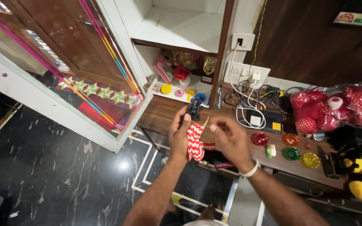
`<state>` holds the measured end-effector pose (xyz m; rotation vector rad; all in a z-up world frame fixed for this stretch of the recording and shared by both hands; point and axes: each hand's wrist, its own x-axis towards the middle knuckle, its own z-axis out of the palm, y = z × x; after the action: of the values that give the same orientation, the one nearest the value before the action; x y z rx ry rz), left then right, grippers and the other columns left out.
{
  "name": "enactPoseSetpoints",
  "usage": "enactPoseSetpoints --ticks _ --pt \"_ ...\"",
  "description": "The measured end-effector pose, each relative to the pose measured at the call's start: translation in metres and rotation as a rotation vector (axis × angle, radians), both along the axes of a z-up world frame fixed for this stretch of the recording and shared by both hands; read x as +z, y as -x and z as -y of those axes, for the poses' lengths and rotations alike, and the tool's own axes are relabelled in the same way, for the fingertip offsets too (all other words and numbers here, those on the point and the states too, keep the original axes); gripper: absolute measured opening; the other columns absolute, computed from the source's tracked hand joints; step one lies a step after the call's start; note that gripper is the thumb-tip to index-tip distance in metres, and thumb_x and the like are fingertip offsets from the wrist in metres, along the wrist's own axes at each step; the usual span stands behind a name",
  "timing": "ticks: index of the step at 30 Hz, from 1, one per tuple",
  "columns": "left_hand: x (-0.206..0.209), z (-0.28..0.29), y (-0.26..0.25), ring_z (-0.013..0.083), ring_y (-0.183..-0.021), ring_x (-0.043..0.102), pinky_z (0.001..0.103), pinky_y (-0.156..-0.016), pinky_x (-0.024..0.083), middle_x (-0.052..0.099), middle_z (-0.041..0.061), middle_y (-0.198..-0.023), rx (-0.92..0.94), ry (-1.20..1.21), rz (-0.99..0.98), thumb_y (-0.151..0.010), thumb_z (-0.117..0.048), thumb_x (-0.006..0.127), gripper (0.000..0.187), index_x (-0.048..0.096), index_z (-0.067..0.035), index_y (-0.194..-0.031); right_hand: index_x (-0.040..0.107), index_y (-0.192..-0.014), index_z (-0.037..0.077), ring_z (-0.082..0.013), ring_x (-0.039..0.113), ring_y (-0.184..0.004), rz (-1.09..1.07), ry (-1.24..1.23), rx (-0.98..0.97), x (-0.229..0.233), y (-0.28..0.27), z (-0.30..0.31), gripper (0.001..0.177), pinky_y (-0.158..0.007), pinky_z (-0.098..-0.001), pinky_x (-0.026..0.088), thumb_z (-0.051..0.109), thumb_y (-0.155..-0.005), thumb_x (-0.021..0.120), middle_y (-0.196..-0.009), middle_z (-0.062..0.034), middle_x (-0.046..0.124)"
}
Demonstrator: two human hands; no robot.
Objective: The person cleans a small toy giraffe using a cloth and then wipes a black object before placing the giraffe on a shelf.
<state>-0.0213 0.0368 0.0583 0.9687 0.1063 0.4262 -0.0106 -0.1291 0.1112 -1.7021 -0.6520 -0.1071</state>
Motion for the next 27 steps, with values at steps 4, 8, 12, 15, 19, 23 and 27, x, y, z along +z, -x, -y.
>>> enactPoseSetpoints --ticks 4,8,12,15,19,23,27 --pt "0.027 -0.006 0.008 0.0102 -0.103 0.059 0.027 -0.092 0.050 0.067 0.006 -0.120 -0.106 -0.083 0.117 -0.100 -0.019 0.067 0.050 0.054 0.003 -0.143 0.060 -0.132 0.004 -0.0065 0.065 -0.084 -0.316 -0.242 0.146 0.025 -0.030 -0.002 0.040 -0.067 -0.0234 0.057 0.016 -0.094 0.065 -0.102 0.0030 0.069" --pt "0.041 -0.006 0.005 0.0103 -0.110 0.061 0.026 -0.099 0.050 0.066 0.007 -0.126 -0.128 -0.185 0.199 -0.100 -0.018 0.068 0.051 0.052 0.004 -0.144 0.065 -0.125 0.001 -0.0057 0.065 -0.083 -0.221 -0.190 0.157 0.038 -0.047 -0.010 0.032 -0.066 -0.0224 0.054 0.017 -0.098 0.064 -0.097 0.0006 0.073" --pt "0.045 -0.009 0.006 0.0114 -0.115 0.060 0.027 -0.102 0.049 0.065 0.008 -0.129 -0.123 -0.237 0.206 -0.100 -0.018 0.067 0.051 0.053 0.005 -0.144 0.071 -0.113 -0.003 -0.0073 0.062 -0.071 -0.197 -0.181 0.146 0.046 -0.061 -0.016 0.021 -0.062 -0.0244 0.053 0.014 -0.102 0.068 -0.084 -0.0024 0.068" --pt "0.052 -0.015 0.002 0.0129 -0.117 0.061 0.028 -0.103 0.049 0.065 0.010 -0.130 -0.090 -0.288 0.204 -0.100 -0.016 0.068 0.051 0.053 0.006 -0.144 0.072 -0.107 -0.003 -0.0079 0.065 -0.068 -0.191 -0.136 0.115 0.056 -0.067 -0.025 0.017 -0.060 -0.0242 0.054 0.012 -0.099 0.069 -0.079 -0.0033 0.070" --pt "0.078 -0.032 -0.009 0.0140 -0.122 0.060 0.028 -0.107 0.046 0.065 0.011 -0.133 -0.056 -0.384 0.252 -0.098 -0.012 0.067 0.049 0.054 0.006 -0.142 0.074 -0.104 -0.003 -0.0099 0.067 -0.064 -0.200 -0.100 0.058 0.081 -0.078 -0.038 0.014 -0.056 -0.0254 0.053 0.007 -0.095 0.068 -0.078 -0.0052 0.072" --pt "0.117 -0.057 -0.028 0.0139 -0.122 0.061 0.028 -0.106 0.048 0.065 0.011 -0.133 -0.054 -0.458 0.299 -0.098 -0.012 0.067 0.050 0.054 0.004 -0.143 0.073 -0.105 -0.004 -0.0088 0.070 -0.072 -0.066 -0.106 0.032 0.118 -0.093 -0.059 0.015 -0.066 -0.0257 0.062 0.006 -0.094 0.069 -0.084 -0.0059 0.075" --pt "0.159 -0.095 -0.061 0.0141 -0.126 0.059 0.028 -0.104 0.048 0.062 0.013 -0.139 -0.057 -0.635 0.356 -0.097 -0.010 0.067 0.056 0.047 0.001 -0.148 0.073 -0.108 -0.004 -0.0104 0.072 -0.076 0.095 -0.033 -0.047 0.171 -0.109 -0.080 0.016 -0.067 -0.0250 0.061 0.006 -0.096 0.068 -0.089 -0.0072 0.076"
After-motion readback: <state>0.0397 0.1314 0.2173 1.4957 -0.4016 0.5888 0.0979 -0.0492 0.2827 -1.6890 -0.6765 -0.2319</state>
